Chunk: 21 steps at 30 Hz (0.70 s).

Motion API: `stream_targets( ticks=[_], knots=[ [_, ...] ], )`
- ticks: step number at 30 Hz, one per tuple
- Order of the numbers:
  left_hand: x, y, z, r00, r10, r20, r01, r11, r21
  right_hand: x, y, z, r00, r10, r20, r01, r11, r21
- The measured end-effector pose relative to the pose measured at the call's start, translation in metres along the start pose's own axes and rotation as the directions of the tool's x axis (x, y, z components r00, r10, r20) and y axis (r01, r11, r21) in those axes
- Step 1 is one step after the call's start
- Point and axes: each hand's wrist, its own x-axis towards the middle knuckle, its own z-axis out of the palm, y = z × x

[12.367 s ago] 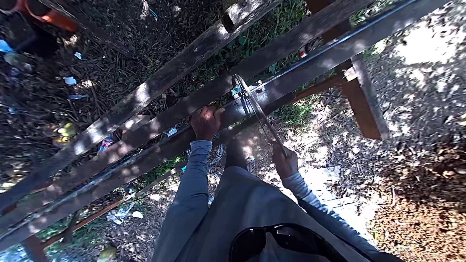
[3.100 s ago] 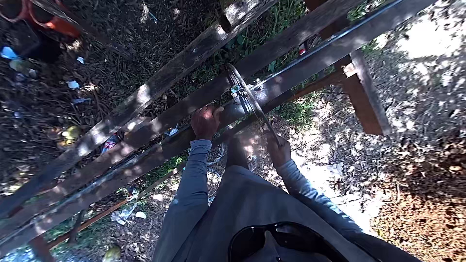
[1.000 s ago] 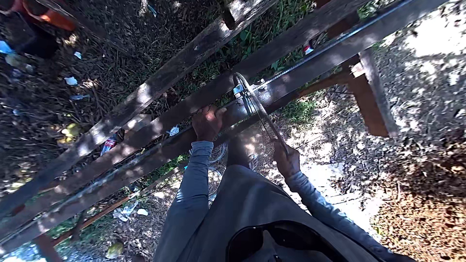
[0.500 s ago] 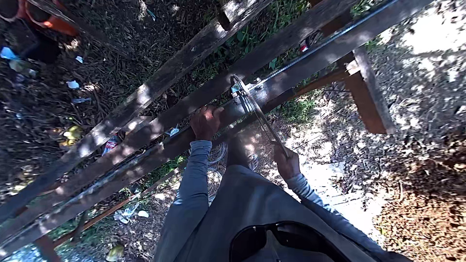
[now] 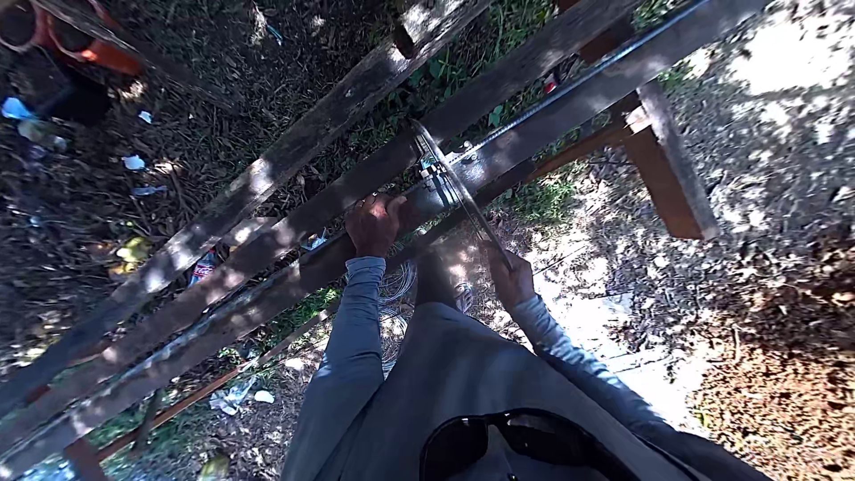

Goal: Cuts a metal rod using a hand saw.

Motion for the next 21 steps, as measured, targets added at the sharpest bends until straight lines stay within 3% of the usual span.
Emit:
stream_targets(
  ticks=[2, 4, 8, 11, 14, 19, 21],
  knots=[
    [-0.001, -0.001, -0.001, 1.0, -0.006, -0.008, 0.006, 1.0, -0.016, -0.029, 0.003, -0.018, 1.0, -0.002, 0.003, 0.002, 1.0, 0.024],
    [0.001, -0.003, 0.0, 1.0, -0.003, -0.018, 0.003, 1.0, -0.02, -0.018, -0.021, -0.018, 1.0, 0.009, -0.004, -0.009, 1.0, -0.023],
    [0.001, -0.005, 0.001, 1.0, -0.006, 0.021, 0.006, 1.0, -0.021, 0.086, -0.061, 0.038, 0.999, 0.038, 0.002, -0.038, 0.998, -0.052],
    [0.004, -0.007, 0.003, 1.0, 0.006, 0.012, -0.006, 1.0, 0.01, 0.12, -0.065, 0.058, 0.999, -0.009, -0.045, 0.01, 0.999, 0.036],
    [0.003, -0.005, 0.003, 1.0, -0.003, -0.015, 0.003, 1.0, 0.014, 0.092, -0.059, 0.035, 0.999, 0.027, 0.041, -0.026, 0.999, -0.021],
    [0.001, -0.005, 0.004, 1.0, -0.004, -0.013, 0.004, 1.0, -0.006, -0.011, 0.0, -0.002, 0.999, 0.034, 0.003, -0.035, 0.997, 0.075],
    [0.002, -0.005, 0.002, 1.0, -0.016, -0.005, 0.016, 1.0, -0.018, -0.02, -0.012, -0.013, 1.0, 0.027, 0.002, -0.027, 0.997, 0.067]
  ],
)
